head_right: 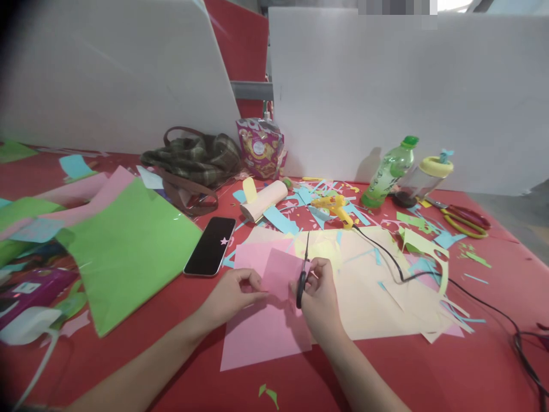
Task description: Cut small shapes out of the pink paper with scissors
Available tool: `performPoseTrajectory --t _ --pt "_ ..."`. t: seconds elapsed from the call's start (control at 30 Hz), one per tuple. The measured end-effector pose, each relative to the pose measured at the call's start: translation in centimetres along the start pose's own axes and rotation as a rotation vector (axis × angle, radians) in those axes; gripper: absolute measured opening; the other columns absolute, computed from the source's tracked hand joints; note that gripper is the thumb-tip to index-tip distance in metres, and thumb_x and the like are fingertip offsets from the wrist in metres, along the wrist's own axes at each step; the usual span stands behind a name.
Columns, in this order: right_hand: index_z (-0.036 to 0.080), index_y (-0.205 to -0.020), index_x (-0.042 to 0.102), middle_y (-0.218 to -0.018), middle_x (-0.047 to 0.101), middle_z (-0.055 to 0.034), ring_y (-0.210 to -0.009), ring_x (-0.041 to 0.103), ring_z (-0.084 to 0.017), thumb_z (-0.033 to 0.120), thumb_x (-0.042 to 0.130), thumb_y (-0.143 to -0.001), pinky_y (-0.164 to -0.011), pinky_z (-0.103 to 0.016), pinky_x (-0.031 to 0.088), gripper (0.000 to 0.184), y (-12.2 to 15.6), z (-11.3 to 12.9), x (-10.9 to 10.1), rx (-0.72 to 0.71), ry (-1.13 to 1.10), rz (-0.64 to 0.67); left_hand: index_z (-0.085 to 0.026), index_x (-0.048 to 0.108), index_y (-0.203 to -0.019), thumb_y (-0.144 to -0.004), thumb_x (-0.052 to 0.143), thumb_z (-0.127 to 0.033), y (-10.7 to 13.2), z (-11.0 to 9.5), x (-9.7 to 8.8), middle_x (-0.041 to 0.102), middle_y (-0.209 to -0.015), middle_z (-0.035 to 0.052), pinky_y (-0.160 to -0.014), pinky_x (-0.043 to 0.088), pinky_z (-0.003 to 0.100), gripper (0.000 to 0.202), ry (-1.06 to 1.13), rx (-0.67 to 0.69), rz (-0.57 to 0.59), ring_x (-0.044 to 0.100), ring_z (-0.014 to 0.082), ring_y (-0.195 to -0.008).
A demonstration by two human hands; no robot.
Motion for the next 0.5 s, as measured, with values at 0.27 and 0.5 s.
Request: performPoseTrajectory --t 0.27,0.5 --pt "0.025 -0.075 0.035 -0.061 0.045 0.0091 -0.04 0.041 -0.006 0.007 0.06 -0.061 -0.036 -0.016 0.035 0.034 0.0 0.1 0.2 -0.026 -0.009 0.03 -0.013 0.049 -0.068 -0.06 0.061 -0.027 0.5 0.7 2.8 0.049 -0.06 -0.0021 -0.049 0.041 0.022 0.02 0.203 -0.08 0.257 0.051 0.011 -0.053" --pt "0.024 -0.075 0.036 -0.067 0.044 0.0071 -0.052 0.045 -0.007 0.008 0.062 -0.06 -0.046 -0.019 0.04 0.034 0.0 0.6 -0.7 -0.05 -0.028 -0.048 -0.014 0.045 -0.06 -0.059 0.064 -0.022 0.2 1.4 1.8 0.046 -0.053 -0.005 -0.046 0.036 0.018 0.021 0.413 -0.155 0.131 0.045 0.0072 -0.049"
Point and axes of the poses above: each hand's wrist, its own y-axis away from the middle knuckle, its own x-axis out of the palm, z = x × y, the point moved 10 cm from there along -y, towards the middle knuckle
